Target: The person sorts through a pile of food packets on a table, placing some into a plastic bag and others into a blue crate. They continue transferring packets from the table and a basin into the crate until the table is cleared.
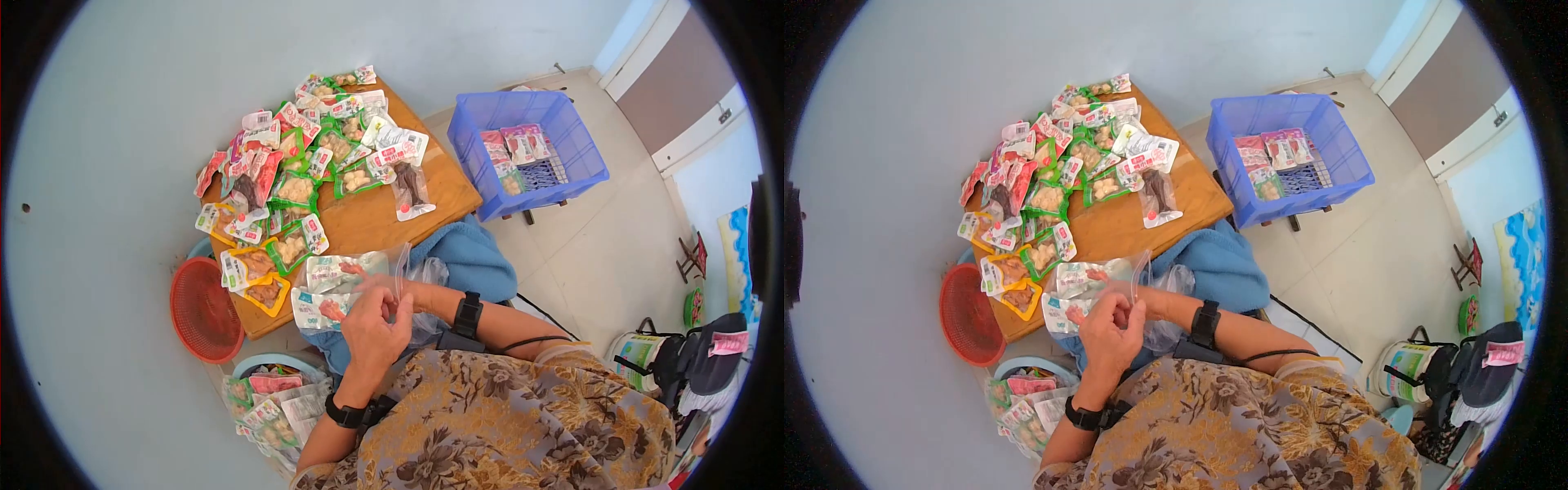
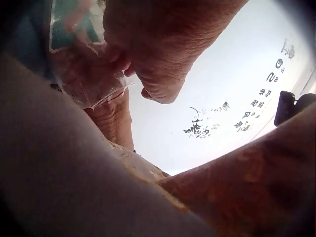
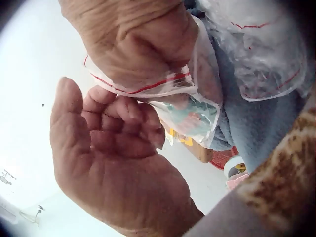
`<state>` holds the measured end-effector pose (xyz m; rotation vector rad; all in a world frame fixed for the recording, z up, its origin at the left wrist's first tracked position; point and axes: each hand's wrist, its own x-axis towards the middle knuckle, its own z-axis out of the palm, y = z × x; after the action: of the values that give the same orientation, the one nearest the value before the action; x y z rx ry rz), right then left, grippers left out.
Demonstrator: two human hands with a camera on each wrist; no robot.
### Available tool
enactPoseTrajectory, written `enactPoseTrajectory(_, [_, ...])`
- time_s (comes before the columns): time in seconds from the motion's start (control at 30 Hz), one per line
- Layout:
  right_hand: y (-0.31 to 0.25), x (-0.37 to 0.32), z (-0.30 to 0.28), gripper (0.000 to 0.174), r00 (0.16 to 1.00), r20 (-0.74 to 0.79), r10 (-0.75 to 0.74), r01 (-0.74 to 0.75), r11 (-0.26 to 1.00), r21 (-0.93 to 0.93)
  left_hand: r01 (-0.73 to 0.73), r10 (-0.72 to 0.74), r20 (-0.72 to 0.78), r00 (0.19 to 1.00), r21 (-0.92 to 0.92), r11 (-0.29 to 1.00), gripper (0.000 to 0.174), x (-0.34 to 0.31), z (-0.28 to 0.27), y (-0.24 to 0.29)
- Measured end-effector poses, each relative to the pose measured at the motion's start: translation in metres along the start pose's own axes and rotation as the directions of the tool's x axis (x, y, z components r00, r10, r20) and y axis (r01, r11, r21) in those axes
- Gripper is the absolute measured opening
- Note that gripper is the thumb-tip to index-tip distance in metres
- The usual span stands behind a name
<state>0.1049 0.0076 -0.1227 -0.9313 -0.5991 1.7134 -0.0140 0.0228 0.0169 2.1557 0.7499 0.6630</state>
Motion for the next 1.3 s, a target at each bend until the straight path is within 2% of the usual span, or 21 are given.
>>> enactPoseTrajectory(0.03, [0.000, 0.003, 0.002, 0.063, 0.955, 0.167, -0.245, 0.264, 0.959, -0.100, -0.007, 0.007, 0.001, 1.000, 0.002, 1.000, 0.020, 0.002, 0.000, 0.000])
enactPoseTrajectory(0.07, [-0.001, 0.003, 0.004, 0.063, 0.953, 0.168, -0.252, 0.271, 0.957, -0.100, -0.046, 0.047, -0.038, 0.998, 0.031, 0.998, 0.022, 0.005, 0.000, 0.001])
enactPoseTrajectory(0.1, [0.000, 0.001, 0.006, 0.056, 0.996, 0.055, -0.071, 0.056, 0.967, 0.248, -0.084, 0.088, -0.077, 0.993, 0.061, 0.995, 0.025, 0.007, 0.000, 0.002])
enactPoseTrajectory(0.13, [-0.010, -0.003, 0.015, 0.049, 0.990, 0.018, 0.141, -0.126, 0.806, 0.579, -0.091, 0.096, -0.076, 0.993, 0.064, 0.994, 0.025, 0.009, 0.002, 0.002])
enactPoseTrajectory(0.17, [-0.020, -0.001, 0.018, 0.049, 0.991, 0.019, 0.134, -0.120, 0.807, 0.578, -0.096, 0.105, -0.084, 0.991, 0.112, 0.989, 0.025, 0.012, 0.004, 0.002])
enactPoseTrajectory(0.27, [-0.040, -0.011, 0.027, 0.044, 0.999, -0.020, 0.036, -0.029, 0.961, 0.275, -0.076, 0.091, -0.086, 0.992, 0.165, 0.983, 0.024, 0.015, 0.013, -0.004])
enactPoseTrajectory(0.33, [-0.051, -0.022, 0.029, 0.041, 0.999, -0.033, -0.033, 0.035, 0.998, 0.054, -0.052, 0.067, -0.080, 0.995, 0.170, 0.984, 0.022, 0.016, 0.019, -0.010])
enactPoseTrajectory(0.43, [-0.062, -0.045, 0.034, 0.037, 0.989, -0.028, -0.143, 0.129, 0.952, -0.279, -0.038, 0.048, -0.071, 0.996, 0.141, 0.989, 0.016, 0.019, 0.023, -0.015])
enactPoseTrajectory(0.53, [-0.078, -0.056, 0.040, 0.033, 0.972, 0.009, -0.236, 0.198, 0.792, -0.577, -0.005, 0.010, -0.094, 0.996, 0.061, 0.998, 0.014, 0.022, 0.022, -0.016])
enactPoseTrajectory(0.57, [-0.081, -0.059, 0.037, 0.033, 0.971, 0.009, -0.239, 0.201, 0.793, -0.576, 0.043, -0.043, -0.073, 0.996, -0.011, 0.999, 0.014, 0.022, 0.021, -0.018])
enactPoseTrajectory(0.6, [-0.083, -0.063, 0.032, 0.029, 0.987, -0.023, -0.159, 0.115, 0.801, -0.588, 0.093, -0.097, -0.046, 0.994, -0.082, 0.992, 0.014, 0.022, 0.021, -0.020])
enactPoseTrajectory(0.63, [-0.085, -0.067, 0.027, 0.025, 0.995, -0.057, -0.076, 0.027, 0.801, -0.598, 0.094, -0.098, -0.043, 0.994, -0.081, 0.992, 0.014, 0.022, 0.021, -0.022])
enactPoseTrajectory(0.67, [-0.088, -0.072, 0.021, 0.025, 0.996, -0.058, -0.074, 0.026, 0.803, -0.595, 0.095, -0.102, -0.044, 0.994, -0.125, 0.988, 0.015, 0.022, 0.022, -0.024])
enactPoseTrajectory(0.73, [-0.094, -0.079, 0.008, 0.024, 0.992, -0.121, 0.029, -0.075, 0.916, -0.395, 0.107, -0.116, -0.044, 0.992, -0.165, 0.980, 0.016, 0.021, 0.021, -0.027])
enactPoseTrajectory(0.77, [-0.097, -0.084, 0.002, 0.024, 0.993, -0.115, 0.034, -0.076, 0.918, -0.389, 0.109, -0.120, -0.041, 0.992, -0.201, 0.974, 0.015, 0.020, 0.021, -0.026])
enactPoseTrajectory(0.83, [-0.108, -0.093, -0.009, 0.023, 0.970, -0.244, 0.005, -0.080, 0.951, -0.299, 0.109, -0.122, -0.043, 0.992, -0.231, 0.967, 0.015, 0.020, 0.020, -0.027])
enactPoseTrajectory(1.07, [-0.127, -0.095, -0.032, 0.019, 0.915, -0.389, -0.104, -0.013, 0.958, -0.288, 0.120, -0.128, -0.022, 0.992, -0.210, 0.970, 0.014, 0.019, 0.022, -0.030])
enactPoseTrajectory(1.13, [-0.119, -0.090, -0.035, 0.016, 0.822, -0.516, -0.241, 0.035, 0.926, -0.377, 0.128, -0.134, -0.016, 0.991, -0.205, 0.970, 0.014, 0.019, 0.020, -0.030])
enactPoseTrajectory(1.3, [-0.103, -0.088, -0.041, 0.015, 0.802, -0.540, -0.256, 0.010, 0.909, -0.417, 0.100, -0.104, -0.006, 0.995, -0.203, 0.974, 0.014, 0.021, 0.018, -0.025])
